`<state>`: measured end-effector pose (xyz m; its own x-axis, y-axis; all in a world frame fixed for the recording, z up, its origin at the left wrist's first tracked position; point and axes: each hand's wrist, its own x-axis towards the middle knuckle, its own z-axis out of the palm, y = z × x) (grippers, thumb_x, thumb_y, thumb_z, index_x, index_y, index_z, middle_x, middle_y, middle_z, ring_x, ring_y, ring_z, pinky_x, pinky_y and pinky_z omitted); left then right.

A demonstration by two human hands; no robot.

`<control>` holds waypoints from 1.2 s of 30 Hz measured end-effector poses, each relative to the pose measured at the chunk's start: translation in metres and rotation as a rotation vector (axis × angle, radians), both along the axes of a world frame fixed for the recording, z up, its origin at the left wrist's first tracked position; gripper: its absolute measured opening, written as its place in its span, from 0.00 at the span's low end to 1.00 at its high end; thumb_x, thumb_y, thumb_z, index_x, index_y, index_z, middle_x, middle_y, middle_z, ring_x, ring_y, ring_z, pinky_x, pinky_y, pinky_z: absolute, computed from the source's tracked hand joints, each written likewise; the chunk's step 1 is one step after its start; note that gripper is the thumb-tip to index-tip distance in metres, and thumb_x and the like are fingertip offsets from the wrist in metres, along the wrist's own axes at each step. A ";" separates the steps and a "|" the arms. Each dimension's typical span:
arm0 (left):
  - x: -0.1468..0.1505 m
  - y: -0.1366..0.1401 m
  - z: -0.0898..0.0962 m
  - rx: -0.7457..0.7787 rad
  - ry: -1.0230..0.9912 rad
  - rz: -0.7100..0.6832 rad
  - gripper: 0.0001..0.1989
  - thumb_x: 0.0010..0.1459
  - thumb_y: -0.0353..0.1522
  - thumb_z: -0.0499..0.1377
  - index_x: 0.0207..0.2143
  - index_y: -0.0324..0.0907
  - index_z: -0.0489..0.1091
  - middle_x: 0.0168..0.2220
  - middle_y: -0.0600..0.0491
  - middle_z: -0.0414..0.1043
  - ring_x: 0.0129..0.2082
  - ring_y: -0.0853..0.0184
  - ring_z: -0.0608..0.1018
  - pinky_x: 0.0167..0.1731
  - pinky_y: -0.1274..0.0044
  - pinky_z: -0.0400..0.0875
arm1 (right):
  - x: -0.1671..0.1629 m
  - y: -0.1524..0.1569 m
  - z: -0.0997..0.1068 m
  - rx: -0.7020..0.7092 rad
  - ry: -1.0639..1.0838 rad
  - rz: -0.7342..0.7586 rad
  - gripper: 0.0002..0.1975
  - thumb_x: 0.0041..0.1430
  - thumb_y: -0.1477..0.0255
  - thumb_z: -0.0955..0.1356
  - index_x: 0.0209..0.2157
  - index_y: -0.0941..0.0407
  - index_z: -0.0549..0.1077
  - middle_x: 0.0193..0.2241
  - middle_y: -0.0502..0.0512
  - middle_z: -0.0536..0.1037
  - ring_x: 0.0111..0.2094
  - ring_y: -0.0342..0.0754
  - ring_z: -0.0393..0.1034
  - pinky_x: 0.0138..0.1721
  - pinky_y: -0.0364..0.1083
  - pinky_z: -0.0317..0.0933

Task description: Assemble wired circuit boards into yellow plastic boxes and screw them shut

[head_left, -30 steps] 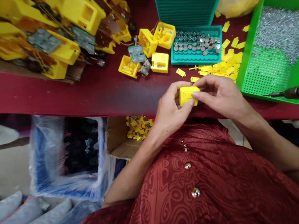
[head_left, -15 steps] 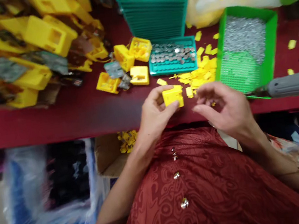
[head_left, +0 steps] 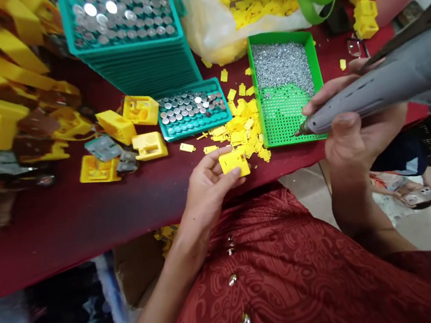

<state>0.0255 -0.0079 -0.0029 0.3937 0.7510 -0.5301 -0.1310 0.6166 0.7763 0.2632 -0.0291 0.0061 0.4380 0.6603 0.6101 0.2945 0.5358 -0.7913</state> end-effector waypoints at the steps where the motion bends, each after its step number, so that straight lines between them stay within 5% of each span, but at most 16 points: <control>1: 0.002 0.000 0.000 -0.015 -0.004 0.002 0.30 0.45 0.34 0.80 0.50 0.41 0.75 0.42 0.51 0.86 0.37 0.67 0.86 0.33 0.80 0.83 | -0.001 0.008 0.000 0.086 -0.008 -0.017 0.26 0.62 0.49 0.77 0.53 0.46 0.71 0.35 0.45 0.75 0.29 0.39 0.75 0.26 0.40 0.70; 3: 0.006 0.000 0.001 -0.036 -0.015 0.004 0.29 0.45 0.33 0.80 0.49 0.41 0.75 0.41 0.52 0.86 0.35 0.69 0.86 0.32 0.81 0.83 | 0.002 0.023 0.001 0.191 -0.044 -0.015 0.25 0.63 0.50 0.77 0.54 0.47 0.72 0.30 0.44 0.74 0.22 0.38 0.70 0.18 0.38 0.61; 5: 0.009 0.000 0.003 -0.046 -0.027 0.004 0.29 0.45 0.32 0.79 0.48 0.41 0.75 0.38 0.53 0.86 0.34 0.69 0.86 0.32 0.82 0.83 | 0.010 0.038 0.002 0.154 -0.087 0.093 0.27 0.62 0.47 0.76 0.54 0.47 0.72 0.27 0.42 0.72 0.18 0.37 0.66 0.15 0.38 0.59; 11: 0.016 0.004 0.006 -0.085 -0.060 0.029 0.33 0.39 0.29 0.81 0.48 0.41 0.75 0.37 0.55 0.85 0.33 0.70 0.86 0.31 0.83 0.84 | 0.022 0.072 0.009 0.147 -0.204 0.297 0.17 0.66 0.51 0.75 0.48 0.46 0.75 0.26 0.43 0.72 0.21 0.39 0.71 0.19 0.41 0.67; 16: 0.019 0.011 0.008 -0.107 -0.066 0.030 0.32 0.38 0.28 0.82 0.46 0.41 0.76 0.34 0.57 0.84 0.32 0.71 0.85 0.30 0.83 0.83 | 0.007 0.081 0.009 0.319 -0.105 0.210 0.12 0.67 0.62 0.76 0.50 0.48 0.79 0.28 0.44 0.73 0.20 0.36 0.69 0.16 0.39 0.59; 25: 0.018 0.018 0.012 -0.104 -0.061 0.007 0.31 0.40 0.27 0.80 0.47 0.41 0.75 0.36 0.54 0.86 0.33 0.69 0.86 0.32 0.83 0.83 | -0.002 0.085 -0.010 0.231 -0.073 0.011 0.15 0.68 0.54 0.75 0.45 0.50 0.75 0.22 0.38 0.69 0.15 0.31 0.58 0.18 0.35 0.56; 36: 0.017 0.020 0.012 -0.125 -0.083 0.026 0.32 0.39 0.24 0.80 0.47 0.40 0.75 0.36 0.55 0.86 0.33 0.70 0.86 0.31 0.84 0.84 | 0.001 0.079 -0.009 0.096 -0.078 -0.009 0.21 0.66 0.48 0.74 0.44 0.48 0.71 0.23 0.37 0.70 0.17 0.33 0.66 0.19 0.35 0.59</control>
